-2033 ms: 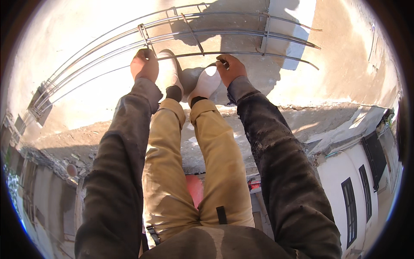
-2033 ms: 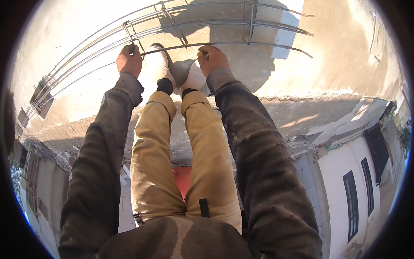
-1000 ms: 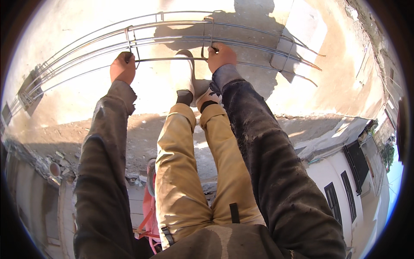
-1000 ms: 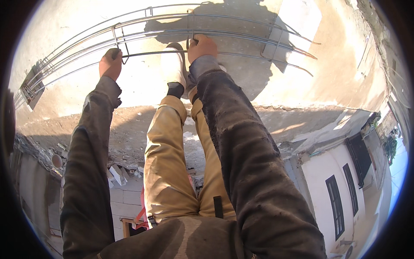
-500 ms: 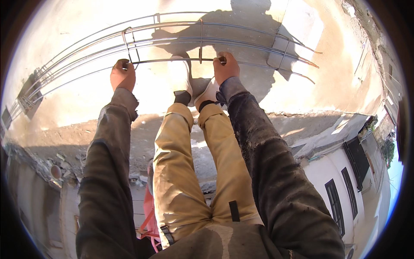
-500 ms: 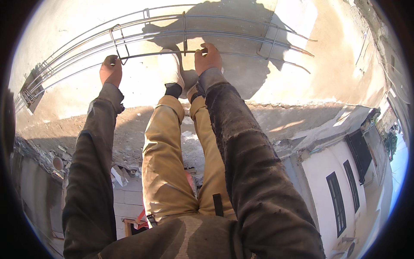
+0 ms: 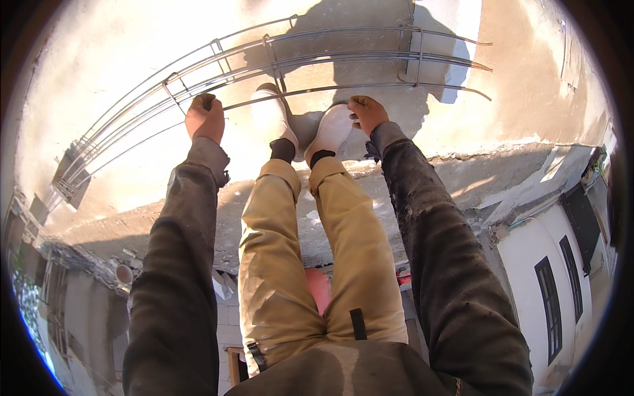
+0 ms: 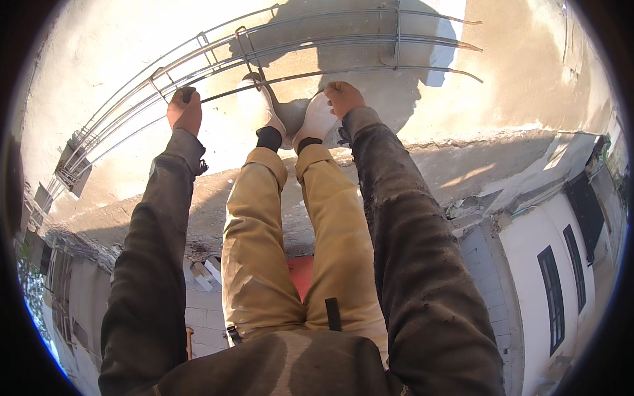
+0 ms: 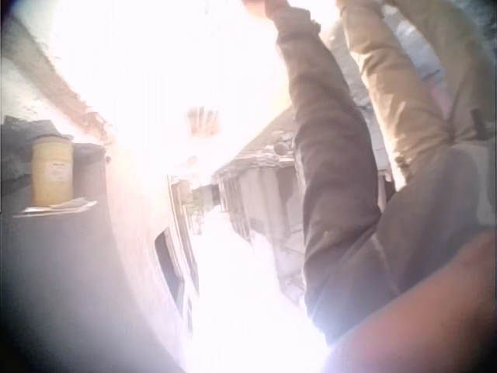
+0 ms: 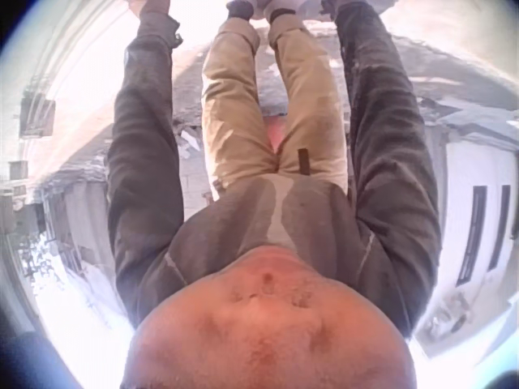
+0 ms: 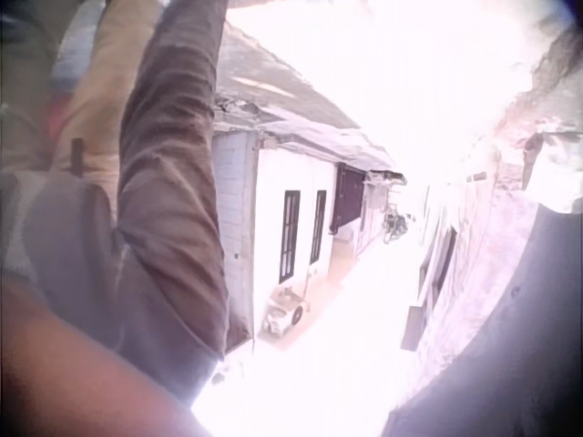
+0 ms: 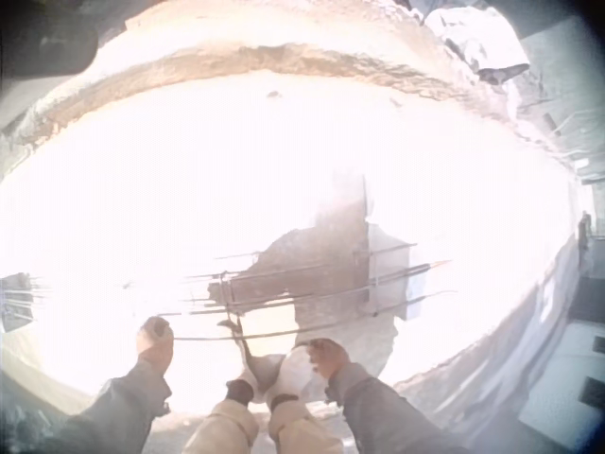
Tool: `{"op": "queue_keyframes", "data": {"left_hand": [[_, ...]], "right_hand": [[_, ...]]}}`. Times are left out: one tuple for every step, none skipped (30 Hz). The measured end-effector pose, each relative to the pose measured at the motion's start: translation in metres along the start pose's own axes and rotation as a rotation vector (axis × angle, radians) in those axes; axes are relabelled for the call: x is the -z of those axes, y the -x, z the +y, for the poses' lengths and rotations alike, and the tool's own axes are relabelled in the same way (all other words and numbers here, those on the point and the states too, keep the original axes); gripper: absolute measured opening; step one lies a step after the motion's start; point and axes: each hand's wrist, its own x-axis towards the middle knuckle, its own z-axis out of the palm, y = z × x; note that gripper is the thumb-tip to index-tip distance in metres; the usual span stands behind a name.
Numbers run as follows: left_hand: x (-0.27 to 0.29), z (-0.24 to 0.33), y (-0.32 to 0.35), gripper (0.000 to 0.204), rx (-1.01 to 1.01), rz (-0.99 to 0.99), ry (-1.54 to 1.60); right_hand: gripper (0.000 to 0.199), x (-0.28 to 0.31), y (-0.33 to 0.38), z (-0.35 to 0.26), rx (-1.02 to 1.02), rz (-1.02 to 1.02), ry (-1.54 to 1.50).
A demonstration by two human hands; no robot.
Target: The person slides metal rings along a bundle of long rebar rods and uses wire to tie the rings in place at intervals.
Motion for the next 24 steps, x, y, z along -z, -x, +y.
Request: {"op": "queue_keyframes", "data": {"left_hand": [[-0.002,0.005,-0.003,0.018,0.024,0.015,0.031],[-0.004,0.011,-0.008,0.019,0.065,0.050,0.032],[-0.005,0.016,-0.015,0.020,0.039,0.071,0.003],[-0.004,0.022,-0.023,0.022,0.014,0.092,-0.024],[-0.003,0.031,-0.030,0.024,-0.011,0.111,-0.047],[-0.003,0.038,-0.036,0.027,-0.182,0.141,-0.106],[-0.002,0.046,-0.041,0.032,-0.354,0.169,-0.163],[-0.003,0.057,-0.048,0.035,-0.533,0.112,-0.329],[0.000,0.062,-0.055,0.038,-0.708,0.059,-0.510],[-0.005,0.053,-0.068,0.034,-0.830,-0.052,-0.419],[-0.007,0.051,-0.073,0.033,-0.817,-0.224,-0.386],[-0.008,0.061,-0.070,0.030,-0.760,-0.279,-0.357],[-0.009,0.071,-0.069,0.027,-0.702,-0.333,-0.328],[-0.008,0.076,-0.073,0.025,-0.732,-0.376,-0.402],[-0.008,0.080,-0.078,0.024,-0.760,-0.419,-0.476],[-0.008,0.083,-0.083,0.024,-0.787,-0.463,-0.549],[-0.007,0.084,-0.088,0.022,-0.854,-0.472,-0.607],[-0.006,0.085,-0.091,0.020,-0.921,-0.479,-0.663],[-0.006,0.084,-0.094,0.019,-0.987,-0.487,-0.720],[-0.008,0.083,-0.094,0.017,-0.995,-0.459,-0.657],[-0.008,0.081,-0.094,0.017,-0.972,-0.464,-0.654],[-0.008,0.079,-0.095,0.017,-0.948,-0.468,-0.650],[-0.014,0.081,-0.094,0.017,-0.929,-0.471,-0.636],[-0.016,0.080,-0.093,0.018,-0.911,-0.449,-0.602]], "right_hand": [[0.035,-0.009,0.002,-0.010,-0.011,-0.061,-0.061],[0.037,-0.020,0.003,-0.018,-0.019,-0.122,-0.122],[0.039,-0.029,0.003,-0.022,-0.032,-0.172,-0.178],[0.041,-0.040,-0.003,-0.024,-0.041,-0.206,-0.330],[0.045,-0.051,-0.009,-0.027,-0.049,-0.234,-0.479],[0.048,-0.066,-0.009,-0.032,-0.063,-0.266,-0.625],[0.052,-0.078,-0.004,-0.034,-0.095,-0.253,-0.771],[0.052,-0.085,-0.009,-0.032,-0.115,-0.288,-0.771],[0.051,-0.097,-0.010,-0.033,-0.137,-0.340,-0.773],[0.049,-0.109,-0.007,-0.031,-0.104,-0.314,-0.755],[0.048,-0.120,-0.004,-0.031,-0.071,-0.288,-0.731],[0.040,-0.126,-0.006,-0.027,-0.032,-0.207,-0.742],[0.037,-0.126,-0.008,-0.022,-0.048,-0.185,-0.702],[0.033,-0.126,-0.009,-0.021,-0.063,-0.167,-0.662],[0.029,-0.127,-0.009,-0.021,-0.077,-0.150,-0.621],[0.022,-0.129,-0.007,-0.019,-0.129,-0.111,-0.657],[0.019,-0.130,0.004,-0.024,-0.176,-0.075,-0.697],[0.019,-0.129,0.004,-0.026,-0.181,-0.078,-0.687],[0.020,-0.127,0.003,-0.026,-0.186,-0.080,-0.677],[0.021,-0.123,0.002,-0.026,-0.165,-0.097,-0.667],[0.022,-0.121,0.002,-0.027,-0.144,-0.113,-0.655],[0.026,-0.122,0.003,-0.027,-0.139,-0.122,-0.645],[0.027,-0.120,0.001,-0.025,-0.146,-0.129,-0.633],[0.028,-0.120,0.000,-0.024,-0.152,-0.134,-0.619]]}}
